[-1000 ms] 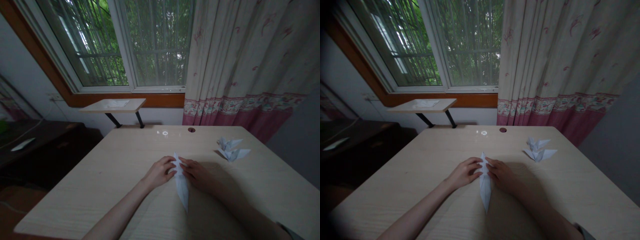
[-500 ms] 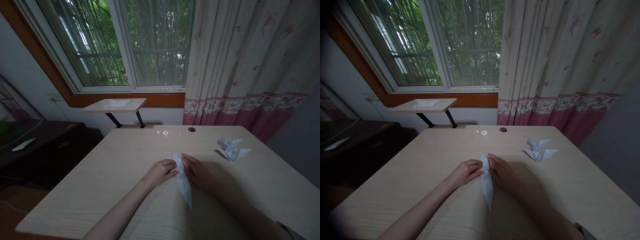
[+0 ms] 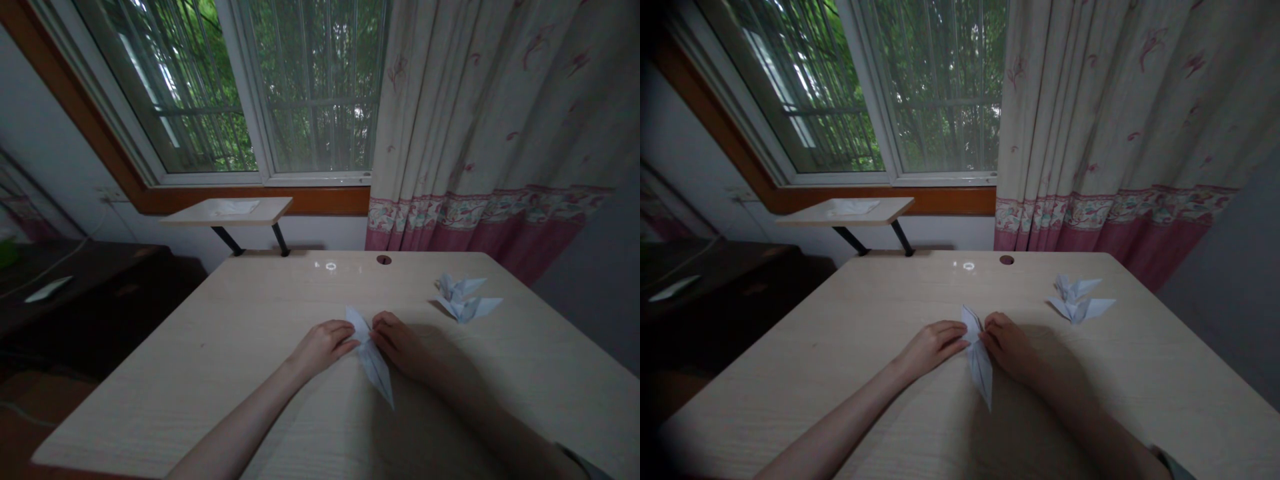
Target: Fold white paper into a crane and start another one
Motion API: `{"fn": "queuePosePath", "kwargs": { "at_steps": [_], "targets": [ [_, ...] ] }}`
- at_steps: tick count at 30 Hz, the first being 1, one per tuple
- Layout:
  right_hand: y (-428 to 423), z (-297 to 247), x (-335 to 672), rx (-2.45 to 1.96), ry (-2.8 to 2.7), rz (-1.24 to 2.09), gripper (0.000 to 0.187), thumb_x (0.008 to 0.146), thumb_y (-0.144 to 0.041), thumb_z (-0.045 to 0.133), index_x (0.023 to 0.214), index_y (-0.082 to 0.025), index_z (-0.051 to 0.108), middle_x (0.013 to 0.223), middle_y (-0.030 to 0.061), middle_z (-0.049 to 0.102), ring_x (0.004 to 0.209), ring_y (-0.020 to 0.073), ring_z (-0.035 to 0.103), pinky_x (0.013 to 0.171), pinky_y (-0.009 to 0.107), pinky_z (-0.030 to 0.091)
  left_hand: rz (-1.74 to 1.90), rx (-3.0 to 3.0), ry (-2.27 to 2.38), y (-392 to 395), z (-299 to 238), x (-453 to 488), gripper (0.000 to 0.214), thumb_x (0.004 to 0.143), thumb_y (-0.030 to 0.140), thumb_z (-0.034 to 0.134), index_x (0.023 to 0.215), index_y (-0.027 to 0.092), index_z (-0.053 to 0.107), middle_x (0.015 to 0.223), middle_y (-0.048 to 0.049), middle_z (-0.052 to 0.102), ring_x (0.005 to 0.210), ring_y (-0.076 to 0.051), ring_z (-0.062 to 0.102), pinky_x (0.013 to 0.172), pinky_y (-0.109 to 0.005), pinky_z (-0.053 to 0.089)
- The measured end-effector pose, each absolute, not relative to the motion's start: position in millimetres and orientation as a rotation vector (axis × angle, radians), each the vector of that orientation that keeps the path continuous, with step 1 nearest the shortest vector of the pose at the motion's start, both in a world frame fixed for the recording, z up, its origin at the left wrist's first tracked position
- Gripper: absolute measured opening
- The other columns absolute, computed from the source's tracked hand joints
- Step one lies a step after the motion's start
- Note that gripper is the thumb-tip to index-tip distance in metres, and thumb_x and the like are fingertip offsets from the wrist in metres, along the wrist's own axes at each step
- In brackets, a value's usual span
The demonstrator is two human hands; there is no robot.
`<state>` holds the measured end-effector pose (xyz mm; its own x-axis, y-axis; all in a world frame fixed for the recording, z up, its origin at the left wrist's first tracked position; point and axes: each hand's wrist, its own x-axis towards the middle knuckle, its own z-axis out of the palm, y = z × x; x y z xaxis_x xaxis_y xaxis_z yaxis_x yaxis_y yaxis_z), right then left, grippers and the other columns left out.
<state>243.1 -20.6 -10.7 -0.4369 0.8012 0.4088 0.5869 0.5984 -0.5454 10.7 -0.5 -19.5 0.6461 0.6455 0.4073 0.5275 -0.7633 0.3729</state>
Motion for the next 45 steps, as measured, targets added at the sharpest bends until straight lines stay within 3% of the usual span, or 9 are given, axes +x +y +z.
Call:
{"fn": "queuePosePath", "kwargs": {
  "at_steps": [7, 16, 21, 30, 39, 45],
  "targets": [
    [-20, -12, 243, -1.097, -2.151, 0.476, 0.015, 0.096, -0.024, 0.046, 0.082, -0.023, 0.054, 0.089, 0.0049, 0.06, 0.084, 0.019, 0.06, 0.078, 0.033, 0.053, 0.773, 2.638, 0.945, 0, -20, 10, 0.033, 0.097, 0.045, 0.052, 0.11, 0.02, 0.069, 0.11, -0.0055, 0.073, 0.106, -0.02, 0.067, 0.094, -0.034, 0.055],
    [-14, -22, 249, -1.0, -2.034, 0.54, 0.012, 0.096, -0.024, 0.049, 0.088, -0.023, 0.058, 0.095, 0.0049, 0.061, 0.089, 0.0184, 0.061, 0.082, 0.034, 0.054, 0.963, 2.624, 0.874, -4, -8, 11, 0.026, 0.099, 0.03, 0.049, 0.116, 0.021, 0.067, 0.115, -0.0071, 0.071, 0.107, -0.019, 0.066, 0.094, -0.035, 0.056],
    [-11, -29, 254, -0.966, -1.927, 0.362, 0.013, 0.095, -0.026, 0.049, 0.092, -0.024, 0.061, 0.097, 0.0059, 0.061, 0.092, 0.0198, 0.062, 0.081, 0.035, 0.056, 1.054, 2.613, 0.798, -7, 0, 9, 0.036, 0.098, 0.023, 0.049, 0.134, 0.023, 0.054, 0.129, -0.0095, 0.063, 0.12, -0.02, 0.059, 0.1, -0.038, 0.052],
    [-20, -26, 251, -0.937, -1.829, 0.022, 0.016, 0.096, -0.024, 0.05, 0.105, -0.025, 0.063, 0.101, 0.0068, 0.068, 0.096, 0.0219, 0.067, 0.086, 0.039, 0.059, 1.024, 2.569, 0.786, -10, 4, 9, 0.046, 0.091, 0.022, 0.055, 0.136, 0.025, 0.044, 0.141, -0.0078, 0.054, 0.13, -0.022, 0.051, 0.108, -0.044, 0.045],
    [-29, -19, 252, -0.899, -1.887, -0.07, 0.027, 0.096, -0.017, 0.05, 0.119, -0.027, 0.06, 0.108, 0.0061, 0.068, 0.101, 0.0208, 0.067, 0.089, 0.037, 0.059, 1.046, 2.636, 0.765, -10, 3, 8, 0.048, 0.092, 0.027, 0.053, 0.138, 0.025, 0.041, 0.14, -0.0094, 0.055, 0.129, -0.025, 0.052, 0.104, -0.046, 0.046],
    [-29, -33, 259, -0.9, -1.984, -0.085, 0.043, 0.095, -0.014, 0.051, 0.135, -0.03, 0.049, 0.117, 0.0067, 0.067, 0.107, 0.0219, 0.066, 0.091, 0.04, 0.059, 1.081, 2.703, 0.77, -9, -1, 5, 0.046, 0.091, 0.026, 0.055, 0.136, 0.024, 0.044, 0.13, -0.0089, 0.061, 0.12, -0.024, 0.058, 0.099, -0.042, 0.051]
  ]
}}
